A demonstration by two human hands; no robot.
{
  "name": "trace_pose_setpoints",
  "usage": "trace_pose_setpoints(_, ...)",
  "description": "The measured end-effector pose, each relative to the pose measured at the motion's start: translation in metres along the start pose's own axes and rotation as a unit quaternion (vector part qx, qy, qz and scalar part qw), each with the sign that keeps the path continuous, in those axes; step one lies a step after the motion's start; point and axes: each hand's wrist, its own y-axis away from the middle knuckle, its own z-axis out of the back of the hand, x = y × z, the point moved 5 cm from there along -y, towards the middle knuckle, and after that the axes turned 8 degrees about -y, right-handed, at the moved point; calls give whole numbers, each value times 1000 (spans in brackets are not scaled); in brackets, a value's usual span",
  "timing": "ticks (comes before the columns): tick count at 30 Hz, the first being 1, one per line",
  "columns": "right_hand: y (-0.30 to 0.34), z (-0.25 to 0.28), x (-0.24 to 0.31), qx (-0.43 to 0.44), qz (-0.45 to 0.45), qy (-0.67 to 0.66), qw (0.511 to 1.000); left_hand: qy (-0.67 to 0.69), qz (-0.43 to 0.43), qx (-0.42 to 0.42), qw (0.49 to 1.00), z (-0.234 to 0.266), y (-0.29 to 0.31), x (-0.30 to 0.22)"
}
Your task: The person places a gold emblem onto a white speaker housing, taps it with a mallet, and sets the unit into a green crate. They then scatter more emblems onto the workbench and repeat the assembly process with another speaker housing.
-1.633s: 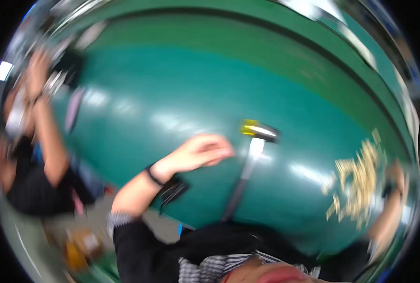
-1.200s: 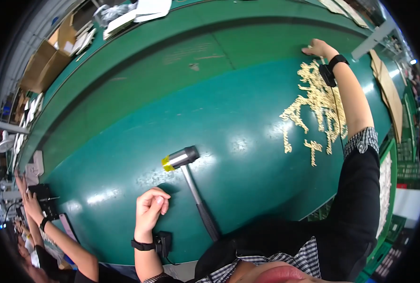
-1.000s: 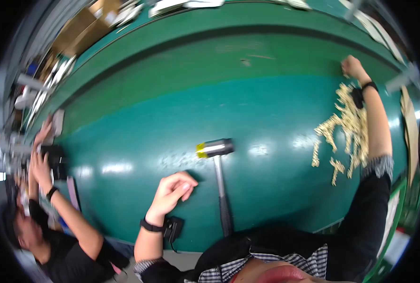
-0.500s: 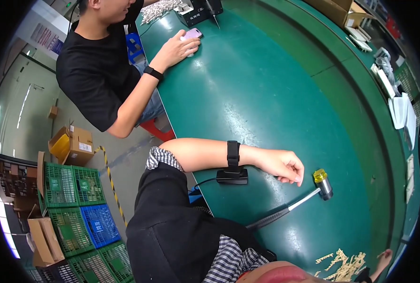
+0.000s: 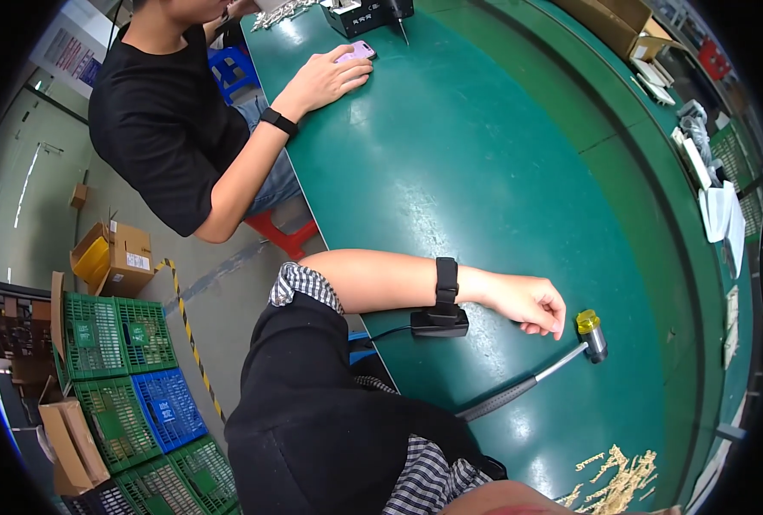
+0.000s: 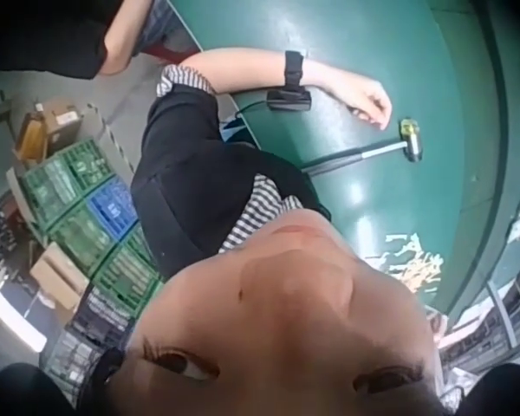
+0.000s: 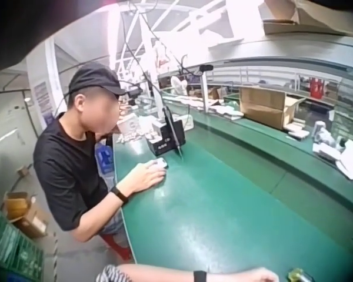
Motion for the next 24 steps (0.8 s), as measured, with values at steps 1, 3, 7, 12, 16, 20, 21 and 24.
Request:
trace_pose_setpoints(1, 10, -16, 14, 4, 1, -1, 1000, 4, 3, -4, 1000, 1, 4, 1)
trace_pose_setpoints(3, 36, -36, 41, -119, -8, -91, 989, 9, 6, 6, 1000, 0, 2, 0)
trace_pose_setpoints(7, 53, -67, 24, -145, -63, -131, 979, 29, -19, 10, 999, 0, 3, 4)
trace_pose_setpoints(12, 39, -117, 13, -111, -55, -113, 986, 36, -20, 8, 999, -1, -2, 4)
trace_pose_setpoints(16, 47, -169, 18, -88, -69, -121, 986, 44, -12, 7, 999, 1, 0, 5)
trace_pose_setpoints(20, 60, -202, 25, -91, -158, -173, 968, 73, -15, 15, 997, -1, -3, 5)
trace_pose_setpoints(21, 63, -201, 21, -95, -161, -170, 968, 66, -18, 19, 997, -1, -5, 4)
trace_pose_setpoints(24, 63, -211, 0, -72, -151, -239, 956, 51, -8, 6, 999, 1, 0, 7)
